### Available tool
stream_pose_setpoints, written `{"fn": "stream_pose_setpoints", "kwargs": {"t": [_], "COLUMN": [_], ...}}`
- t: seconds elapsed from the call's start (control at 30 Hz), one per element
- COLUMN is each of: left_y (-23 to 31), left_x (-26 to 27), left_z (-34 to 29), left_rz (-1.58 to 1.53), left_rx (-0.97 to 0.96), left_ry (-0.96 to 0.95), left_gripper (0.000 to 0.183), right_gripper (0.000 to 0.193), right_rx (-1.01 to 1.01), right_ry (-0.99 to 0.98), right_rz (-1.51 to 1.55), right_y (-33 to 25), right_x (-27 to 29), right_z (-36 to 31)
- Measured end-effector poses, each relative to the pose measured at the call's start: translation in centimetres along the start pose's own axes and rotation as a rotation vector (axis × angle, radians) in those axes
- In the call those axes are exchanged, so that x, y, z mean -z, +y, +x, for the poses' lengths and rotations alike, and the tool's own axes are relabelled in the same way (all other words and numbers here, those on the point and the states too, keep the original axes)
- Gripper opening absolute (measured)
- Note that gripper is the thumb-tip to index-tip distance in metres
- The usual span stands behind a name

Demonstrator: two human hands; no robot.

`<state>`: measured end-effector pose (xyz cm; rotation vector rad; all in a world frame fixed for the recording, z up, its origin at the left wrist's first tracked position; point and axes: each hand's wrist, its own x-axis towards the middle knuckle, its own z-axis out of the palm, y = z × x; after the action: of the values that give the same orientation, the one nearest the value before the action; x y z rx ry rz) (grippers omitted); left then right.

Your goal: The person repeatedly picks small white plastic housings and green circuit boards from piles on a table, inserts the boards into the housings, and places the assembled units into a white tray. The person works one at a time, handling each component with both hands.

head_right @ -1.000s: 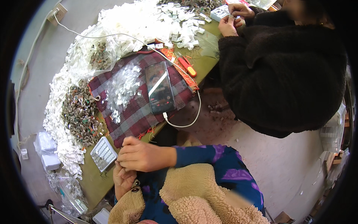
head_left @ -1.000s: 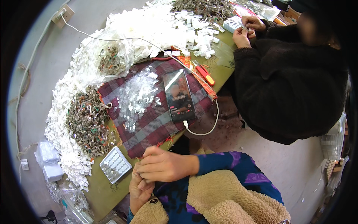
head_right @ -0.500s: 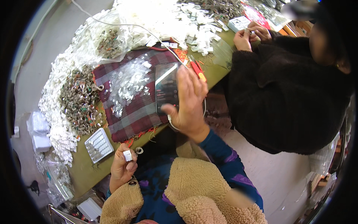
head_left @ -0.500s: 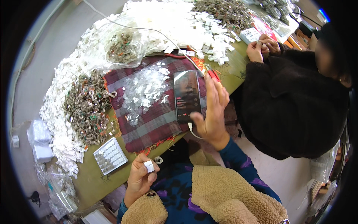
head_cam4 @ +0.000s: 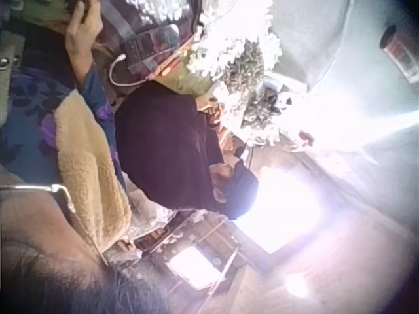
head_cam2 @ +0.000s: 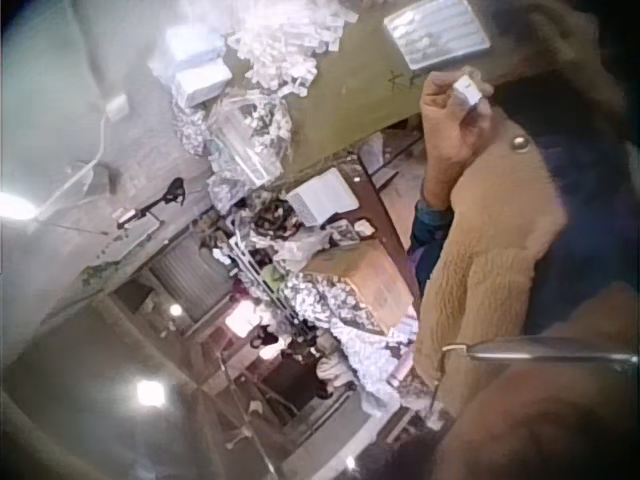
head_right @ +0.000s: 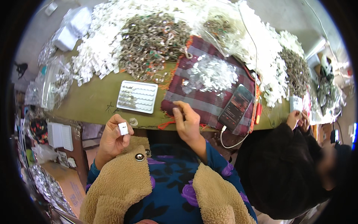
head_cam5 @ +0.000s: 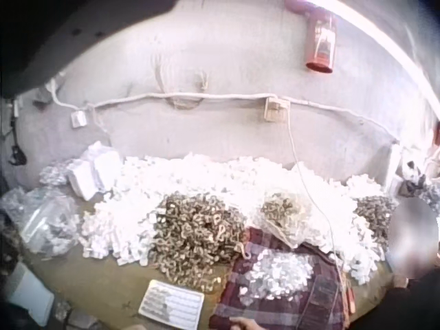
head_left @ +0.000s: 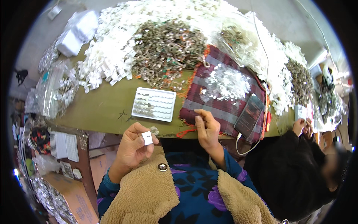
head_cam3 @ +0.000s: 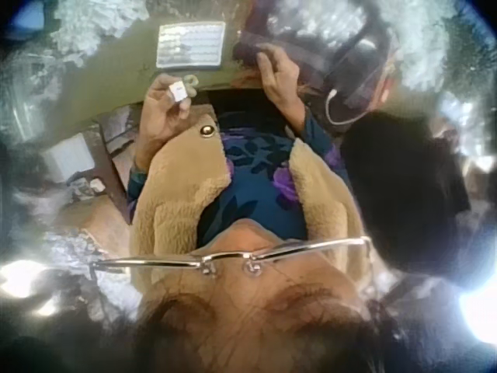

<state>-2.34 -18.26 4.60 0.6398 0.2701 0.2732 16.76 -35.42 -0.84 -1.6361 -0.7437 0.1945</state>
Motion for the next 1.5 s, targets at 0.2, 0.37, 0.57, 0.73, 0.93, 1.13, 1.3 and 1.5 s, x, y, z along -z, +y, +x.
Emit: {"fn": "stream_pose_setpoints", "kwargs": {"t": [0.2,0.37,0.57,0.73,0.93,1.13,1.3,1.5], "left_y": [0.0,1.9,3.8,5.8,8.7,9.5,9.2,11.5], "left_x": [2.3,3.2,5.1,6.1,8.7,11.9,12.7,10.8], "left_z": [0.0,1.5,3.8,4.7,4.9,4.4,4.3,4.6], "left_rz": [-0.206,-0.121,-0.118,-0.075,-0.072,-0.174,-0.16,-0.052], "left_rx": [0.164,0.219,0.336,0.415,0.303,0.232,0.231,0.192], "left_ry": [-0.023,-0.084,-0.18,-0.115,-0.023,0.01,0.084,0.073], "left_gripper": [0.027,0.026,0.026,0.024,0.025,0.03,0.03,0.031], "right_gripper": [0.013,0.012,0.009,0.011,0.027,0.02,0.013,0.01], "right_rx": [-0.06,0.087,0.084,-0.034,0.153,0.092,-0.006,-0.068], "right_ry": [0.063,0.18,0.318,0.323,0.266,0.381,0.487,0.331], "right_rz": [0.091,-0.077,-0.188,-0.365,-0.794,-0.696,-0.546,-0.536], "right_y": [0.7,0.8,-0.1,-1.5,-0.9,-0.3,-0.4,-0.9], "right_x": [-0.2,-1.0,-2.1,-2.4,-2.4,-1.8,-1.8,-0.7], "right_z": [-0.7,-1.0,-0.4,1.4,5.2,3.7,3.5,4.0]}}
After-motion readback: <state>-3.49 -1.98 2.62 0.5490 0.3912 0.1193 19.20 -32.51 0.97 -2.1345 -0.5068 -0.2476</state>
